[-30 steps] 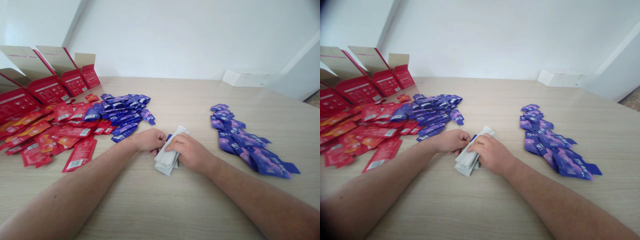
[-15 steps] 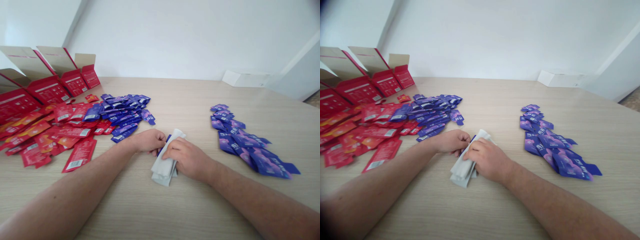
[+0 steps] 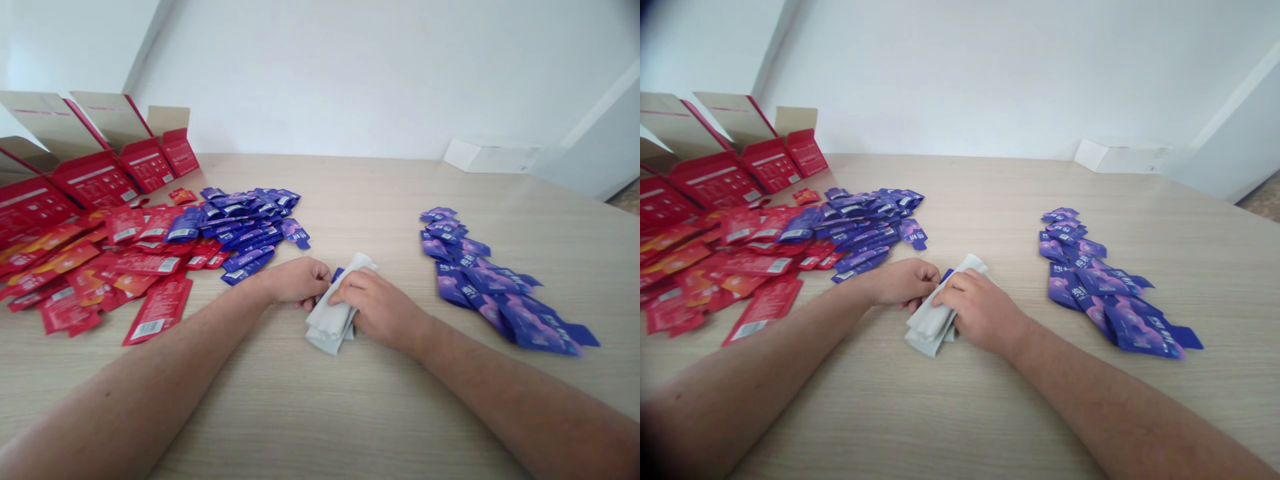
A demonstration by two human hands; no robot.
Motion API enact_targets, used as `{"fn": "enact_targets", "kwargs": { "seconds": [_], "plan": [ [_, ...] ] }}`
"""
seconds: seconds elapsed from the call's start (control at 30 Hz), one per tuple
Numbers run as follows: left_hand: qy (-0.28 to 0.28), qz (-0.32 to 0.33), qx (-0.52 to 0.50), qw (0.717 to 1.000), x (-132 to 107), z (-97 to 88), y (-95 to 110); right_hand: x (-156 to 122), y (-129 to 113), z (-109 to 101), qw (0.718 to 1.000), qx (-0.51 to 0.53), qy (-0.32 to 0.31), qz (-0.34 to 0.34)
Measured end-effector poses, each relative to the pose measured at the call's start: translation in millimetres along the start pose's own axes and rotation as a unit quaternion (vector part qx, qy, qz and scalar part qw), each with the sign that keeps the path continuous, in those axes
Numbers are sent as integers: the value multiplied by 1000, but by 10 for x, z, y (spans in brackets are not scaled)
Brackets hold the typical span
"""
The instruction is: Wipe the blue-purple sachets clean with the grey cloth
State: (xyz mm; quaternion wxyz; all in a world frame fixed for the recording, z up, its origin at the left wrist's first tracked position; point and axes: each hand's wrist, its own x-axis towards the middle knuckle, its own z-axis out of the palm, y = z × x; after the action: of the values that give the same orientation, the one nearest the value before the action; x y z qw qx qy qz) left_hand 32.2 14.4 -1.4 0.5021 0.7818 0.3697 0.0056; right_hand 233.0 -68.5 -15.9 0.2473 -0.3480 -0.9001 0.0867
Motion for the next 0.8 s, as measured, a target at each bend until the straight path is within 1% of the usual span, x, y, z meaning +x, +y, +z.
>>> {"fn": "enact_targets", "kwargs": {
  "seconds": [0.07, 0.1, 0.2, 0.23, 0.27, 0.37, 0.4, 0.43, 0.53, 0.57, 0.6, 0.73, 0.8],
  "plan": [
    [-1, 1, -2, 1000, 4, -2, -4, -2, 14, -7, 1000, -1, 16, 20],
    [-3, 1, -2, 1000, 7, -3, -8, -2, 10, -9, 1000, 1, 11, 13],
    [-6, -2, 1, 1000, 14, -4, -17, 1, -20, -4, 999, 12, -26, -36],
    [-5, -3, 2, 1000, 14, -4, -17, 2, -21, -2, 999, 13, -29, -41],
    [-3, -3, 2, 1000, 13, -3, -14, 2, -15, -1, 999, 12, -22, -36],
    [2, -2, 0, 1000, 6, -2, -3, -1, 26, -5, 1000, 1, 19, 13],
    [2, -2, -1, 1000, 3, -2, -1, -2, 32, -6, 1000, 0, 23, 19],
    [0, -3, -2, 1000, 2, -2, -2, -2, 29, -6, 1000, 2, 17, 13],
    [-4, -5, -5, 1000, 4, -3, -16, -1, -11, 2, 999, 16, -24, -41],
    [-4, -5, -7, 1000, 6, -3, -22, 0, -19, 4, 998, 19, -30, -50],
    [-3, -5, -10, 1000, 8, -2, -28, 0, -18, 5, 998, 18, -28, -46],
    [1, 3, -18, 1000, 13, 2, -36, -4, 39, -7, 1000, 0, 16, 22],
    [2, 0, -18, 1000, 14, 2, -35, -6, 44, -11, 1000, -1, 8, 16]
  ]
}}
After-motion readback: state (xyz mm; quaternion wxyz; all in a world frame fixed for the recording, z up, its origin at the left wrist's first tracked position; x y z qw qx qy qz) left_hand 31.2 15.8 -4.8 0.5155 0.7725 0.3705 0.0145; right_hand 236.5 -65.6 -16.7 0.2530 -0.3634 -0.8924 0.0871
